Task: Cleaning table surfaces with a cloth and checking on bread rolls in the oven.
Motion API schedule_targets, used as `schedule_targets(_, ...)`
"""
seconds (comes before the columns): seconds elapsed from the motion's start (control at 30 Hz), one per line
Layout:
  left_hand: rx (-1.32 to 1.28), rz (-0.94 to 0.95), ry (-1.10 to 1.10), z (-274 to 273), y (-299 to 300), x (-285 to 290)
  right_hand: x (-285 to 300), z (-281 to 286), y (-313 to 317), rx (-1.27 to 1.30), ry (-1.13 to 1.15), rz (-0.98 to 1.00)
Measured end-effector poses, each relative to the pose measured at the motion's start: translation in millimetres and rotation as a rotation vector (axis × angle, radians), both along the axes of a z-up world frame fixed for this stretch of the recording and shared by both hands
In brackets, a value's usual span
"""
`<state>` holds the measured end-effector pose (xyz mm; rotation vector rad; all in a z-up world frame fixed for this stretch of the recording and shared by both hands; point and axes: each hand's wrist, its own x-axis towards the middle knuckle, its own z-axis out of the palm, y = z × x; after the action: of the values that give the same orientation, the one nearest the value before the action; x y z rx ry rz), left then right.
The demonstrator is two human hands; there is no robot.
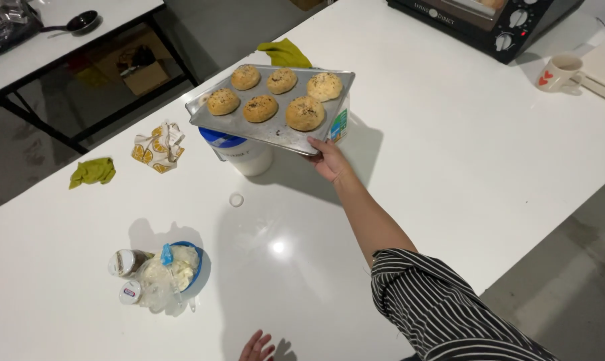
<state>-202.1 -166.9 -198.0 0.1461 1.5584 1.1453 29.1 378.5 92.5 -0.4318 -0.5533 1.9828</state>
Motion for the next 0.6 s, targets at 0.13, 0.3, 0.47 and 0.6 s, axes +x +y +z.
schedule_targets(0.13, -0.068, -0.076, 0.037, 99.6, 21.8, 17.9, 54.0, 3.4, -16.7, 0.027, 0.004, -0.024)
schedule_targets(0.3, 0.057, -0.111, 0.016, 151.7, 45.2, 37.0, 166.0, 12.1, -19.3, 0.107, 0.082, -0.158)
schedule_targets(0.47, 0.036, -0.156, 0.075, 242.1, 90.7, 78.3, 274.7, 43.3, -20.5, 0.196, 0.079, -0.209)
schedule_targets(0.6, 0.095, -0.227, 0.105, 225.7, 132.6, 84.0, 338.3, 32.0, -12.1, 0.141, 0.067, -0.375)
